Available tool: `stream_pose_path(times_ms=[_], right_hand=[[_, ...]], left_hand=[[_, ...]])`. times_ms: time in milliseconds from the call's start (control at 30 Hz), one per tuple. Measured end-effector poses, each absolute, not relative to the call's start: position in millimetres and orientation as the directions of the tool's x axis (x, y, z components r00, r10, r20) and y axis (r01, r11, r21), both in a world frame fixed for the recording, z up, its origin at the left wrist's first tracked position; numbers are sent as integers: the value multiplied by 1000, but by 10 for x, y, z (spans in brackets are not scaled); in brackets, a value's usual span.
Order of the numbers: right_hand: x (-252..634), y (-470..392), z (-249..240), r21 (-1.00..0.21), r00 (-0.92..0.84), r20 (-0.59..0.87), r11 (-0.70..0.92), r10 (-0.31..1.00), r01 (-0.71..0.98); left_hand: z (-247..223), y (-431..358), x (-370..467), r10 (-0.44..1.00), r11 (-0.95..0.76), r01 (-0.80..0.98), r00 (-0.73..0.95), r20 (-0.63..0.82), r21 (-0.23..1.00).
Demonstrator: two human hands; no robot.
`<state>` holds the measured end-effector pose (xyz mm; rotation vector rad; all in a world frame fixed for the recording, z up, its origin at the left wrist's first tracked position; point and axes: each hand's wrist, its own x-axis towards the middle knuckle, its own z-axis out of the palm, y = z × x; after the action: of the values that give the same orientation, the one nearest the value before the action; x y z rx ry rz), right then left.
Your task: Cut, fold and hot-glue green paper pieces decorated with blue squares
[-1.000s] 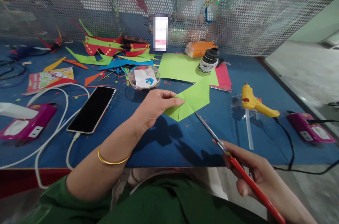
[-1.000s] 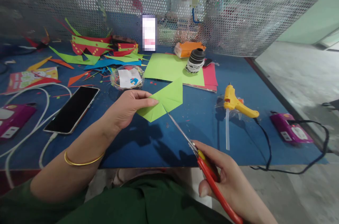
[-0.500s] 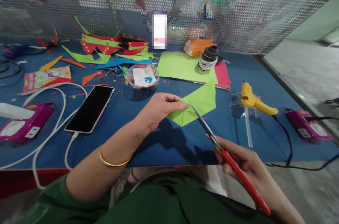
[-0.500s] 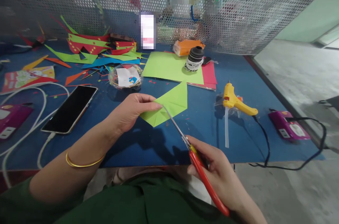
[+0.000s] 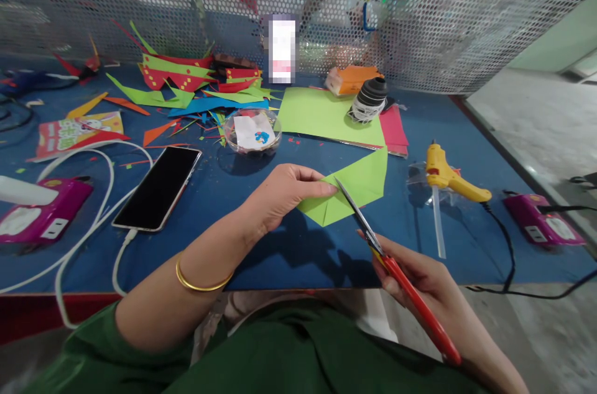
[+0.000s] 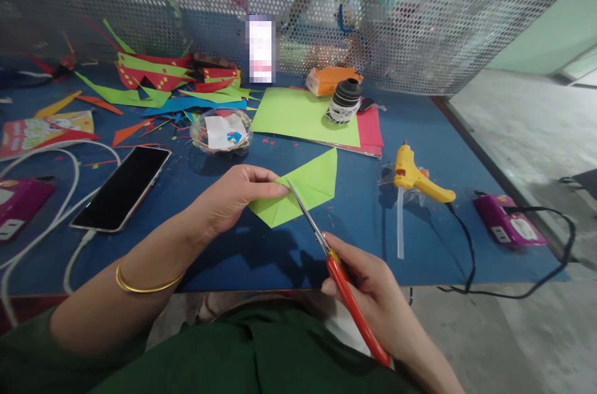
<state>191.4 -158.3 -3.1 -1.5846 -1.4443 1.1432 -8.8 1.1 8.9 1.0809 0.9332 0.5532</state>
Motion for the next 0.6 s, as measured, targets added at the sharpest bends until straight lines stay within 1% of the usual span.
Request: stream_pose_path(times_ms=[267, 500, 600], right_hand=[[1907, -1572, -53, -915, 18, -139, -136, 990, 381], [1947, -1588, -44, -915, 6, -134, -126, 991, 382], [1993, -1629, -21, -920, -24, -178, -158, 984, 359]], left_hand=[[109, 8, -85, 759, 436, 27, 525, -384, 899], [107, 23, -98, 759, 427, 30, 532, -376, 904], [116, 43, -112, 772, 413, 34, 518, -370, 910]])
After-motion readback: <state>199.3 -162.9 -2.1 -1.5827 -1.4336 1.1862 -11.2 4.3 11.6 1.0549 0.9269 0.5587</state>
